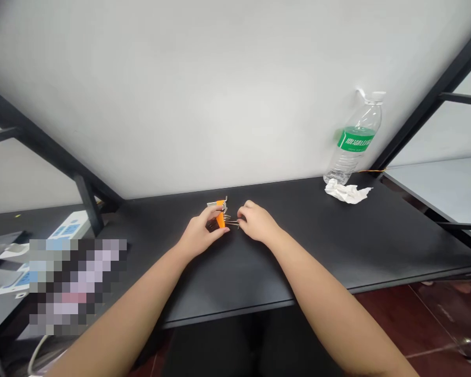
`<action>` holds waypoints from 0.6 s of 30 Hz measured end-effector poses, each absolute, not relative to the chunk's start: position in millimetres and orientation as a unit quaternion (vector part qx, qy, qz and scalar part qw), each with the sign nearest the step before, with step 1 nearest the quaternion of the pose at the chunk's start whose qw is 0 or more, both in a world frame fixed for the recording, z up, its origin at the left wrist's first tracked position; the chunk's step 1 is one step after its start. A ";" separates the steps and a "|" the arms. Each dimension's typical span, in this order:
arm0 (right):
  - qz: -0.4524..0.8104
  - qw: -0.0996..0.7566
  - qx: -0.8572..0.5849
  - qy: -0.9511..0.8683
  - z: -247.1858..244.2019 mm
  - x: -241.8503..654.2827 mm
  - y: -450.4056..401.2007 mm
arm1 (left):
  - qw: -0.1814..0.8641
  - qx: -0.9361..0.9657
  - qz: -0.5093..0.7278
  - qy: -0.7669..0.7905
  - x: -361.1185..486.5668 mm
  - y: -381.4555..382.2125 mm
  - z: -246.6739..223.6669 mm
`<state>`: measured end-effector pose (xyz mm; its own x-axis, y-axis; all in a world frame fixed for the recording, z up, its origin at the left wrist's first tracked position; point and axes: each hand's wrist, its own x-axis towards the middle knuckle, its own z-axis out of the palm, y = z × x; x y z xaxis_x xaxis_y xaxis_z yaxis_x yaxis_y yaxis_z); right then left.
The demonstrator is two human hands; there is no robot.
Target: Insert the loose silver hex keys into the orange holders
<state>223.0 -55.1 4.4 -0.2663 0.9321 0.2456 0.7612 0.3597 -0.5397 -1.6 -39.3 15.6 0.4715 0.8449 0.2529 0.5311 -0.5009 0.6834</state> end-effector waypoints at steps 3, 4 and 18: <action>0.156 0.226 -0.557 -0.784 4.4 222.3 -50.7 | 0.261 0.813 0.300 0.425 -2.1 -37.6 15.1; 0.151 0.216 -0.563 -0.783 5.0 221.3 -50.0 | 0.257 0.814 0.301 0.425 -2.4 -36.9 14.5; 0.204 0.268 -0.507 -0.793 17.2 228.9 -65.5 | 0.236 0.832 0.307 0.397 -5.7 -29.2 7.7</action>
<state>228.9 -65.5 17.2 -0.3414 0.9142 0.2182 0.6957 0.4019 -0.5954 -5.7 -29.2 7.7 0.4967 0.8055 0.3232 0.5160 -0.5735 0.6363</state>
